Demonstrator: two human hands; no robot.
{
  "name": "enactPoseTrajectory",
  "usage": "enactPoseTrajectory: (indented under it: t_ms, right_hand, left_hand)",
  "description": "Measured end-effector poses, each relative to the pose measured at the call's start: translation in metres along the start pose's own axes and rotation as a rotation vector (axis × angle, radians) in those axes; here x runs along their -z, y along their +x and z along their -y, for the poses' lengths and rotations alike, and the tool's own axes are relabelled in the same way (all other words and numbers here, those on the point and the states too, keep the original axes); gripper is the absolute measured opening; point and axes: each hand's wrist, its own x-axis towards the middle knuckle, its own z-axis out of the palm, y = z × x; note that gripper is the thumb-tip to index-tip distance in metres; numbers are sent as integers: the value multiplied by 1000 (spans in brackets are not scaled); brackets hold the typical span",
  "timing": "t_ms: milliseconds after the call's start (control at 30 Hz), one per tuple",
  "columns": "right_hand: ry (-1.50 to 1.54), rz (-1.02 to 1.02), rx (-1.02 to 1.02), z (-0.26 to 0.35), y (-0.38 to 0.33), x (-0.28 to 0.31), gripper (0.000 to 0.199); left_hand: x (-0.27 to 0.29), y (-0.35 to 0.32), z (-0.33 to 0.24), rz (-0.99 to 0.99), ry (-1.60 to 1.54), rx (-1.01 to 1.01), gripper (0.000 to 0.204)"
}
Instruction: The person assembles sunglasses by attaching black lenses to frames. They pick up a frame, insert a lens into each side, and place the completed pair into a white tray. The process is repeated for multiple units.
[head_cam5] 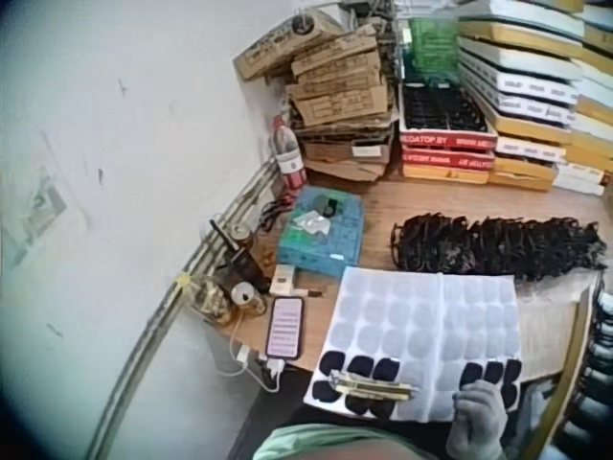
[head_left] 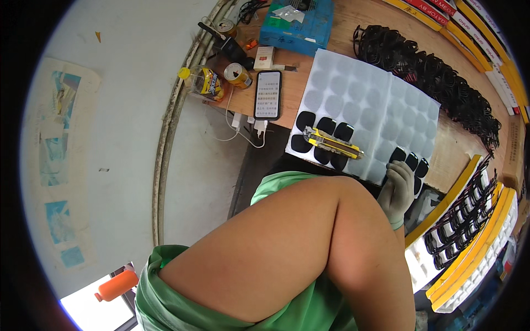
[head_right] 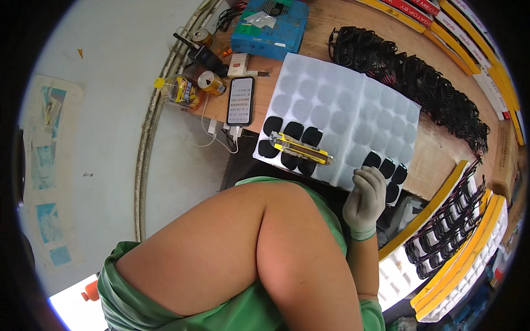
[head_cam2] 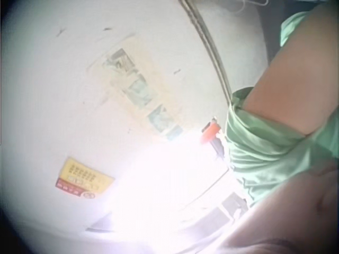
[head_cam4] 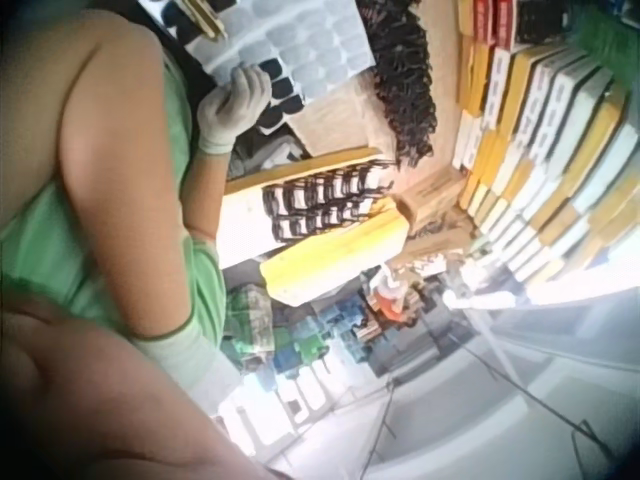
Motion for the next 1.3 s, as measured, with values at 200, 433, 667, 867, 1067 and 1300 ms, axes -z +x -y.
enactPoseTrajectory:
  t_ms: [200, 433, 667, 867, 1067, 1300]
  right_hand:
    - [-21, -84, -42, 1, 2, 12, 23]
    - [44, -60, -49, -26, 16, 36, 22]
    - [-296, 0, 166, -85, 97, 118, 28]
    - [-491, 3, 214, -53, 147, 181, 28]
    - [-515, 81, 245, -44, 156, 178, 28]
    - [-474, 184, 382, -39, 149, 135, 30]
  left_hand:
    - [17, -13, -8, 36, 24, 83, 44]
    - [56, -53, 7, -22, 269, 589, 48]
    - [-29, -87, 56, -330, -109, 1001, 82]
    - [11, -71, 21, -82, -344, 1058, 82]
    - [8, -63, 31, -68, -238, 658, 65]
    - [6, -28, 29, -190, 174, 35, 47]
